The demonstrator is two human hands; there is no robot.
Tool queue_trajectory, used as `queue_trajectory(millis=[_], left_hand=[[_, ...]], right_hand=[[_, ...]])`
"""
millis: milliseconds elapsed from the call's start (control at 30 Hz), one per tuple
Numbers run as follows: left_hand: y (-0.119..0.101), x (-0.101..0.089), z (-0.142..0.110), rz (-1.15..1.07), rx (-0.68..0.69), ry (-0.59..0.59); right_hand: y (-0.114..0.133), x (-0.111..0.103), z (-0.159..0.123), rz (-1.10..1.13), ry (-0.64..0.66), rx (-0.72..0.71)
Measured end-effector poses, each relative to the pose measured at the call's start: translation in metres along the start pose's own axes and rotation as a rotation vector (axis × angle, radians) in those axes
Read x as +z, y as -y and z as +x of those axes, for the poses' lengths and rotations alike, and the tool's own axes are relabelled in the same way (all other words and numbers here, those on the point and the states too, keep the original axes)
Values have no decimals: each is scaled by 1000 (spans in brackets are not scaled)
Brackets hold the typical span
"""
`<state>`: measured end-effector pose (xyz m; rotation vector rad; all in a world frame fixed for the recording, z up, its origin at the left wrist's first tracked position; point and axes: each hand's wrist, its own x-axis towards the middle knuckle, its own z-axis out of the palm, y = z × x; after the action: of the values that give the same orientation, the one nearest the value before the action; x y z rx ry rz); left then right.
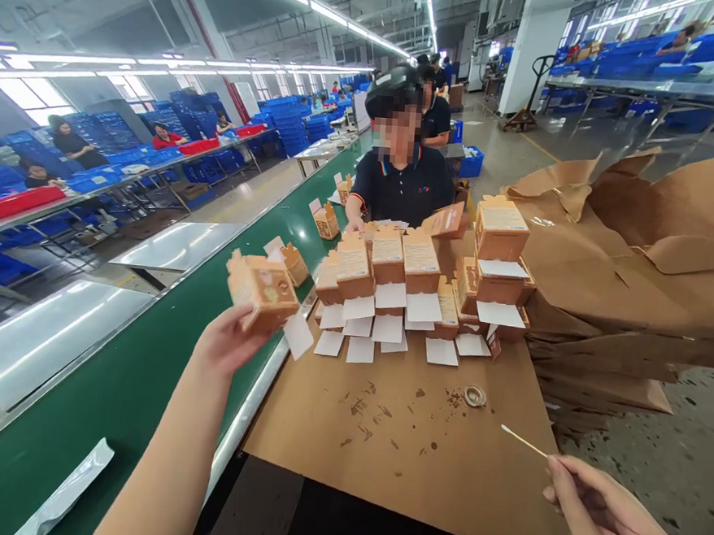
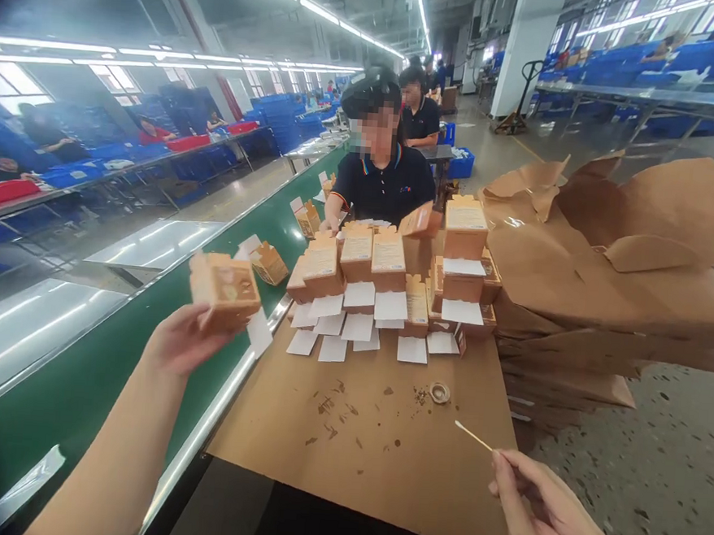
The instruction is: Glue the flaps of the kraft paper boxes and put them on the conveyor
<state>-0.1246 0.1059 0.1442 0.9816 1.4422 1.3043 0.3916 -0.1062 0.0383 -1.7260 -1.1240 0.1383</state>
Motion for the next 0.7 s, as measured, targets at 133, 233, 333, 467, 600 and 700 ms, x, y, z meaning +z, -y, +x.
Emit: queue_trajectory(millis=[133,233,333,467,600,700], left_hand=[[85,4,-82,-34,-11,-3],[141,32,-117,-15,-101,93],[168,64,-126,0,-137,176],[166,88,-122,72,-60,195],[152,95,-120,55,-107,249],[146,96,-121,56,-169,275]], right_hand=[[16,12,20,-5,5,-226],[14,36,38,-59,73,-395],[5,57,51,-141,200,-451],[-2,62,59,-175,271,-484],[16,56,43,-53,109,-555],[40,68,7,136,210,-487]])
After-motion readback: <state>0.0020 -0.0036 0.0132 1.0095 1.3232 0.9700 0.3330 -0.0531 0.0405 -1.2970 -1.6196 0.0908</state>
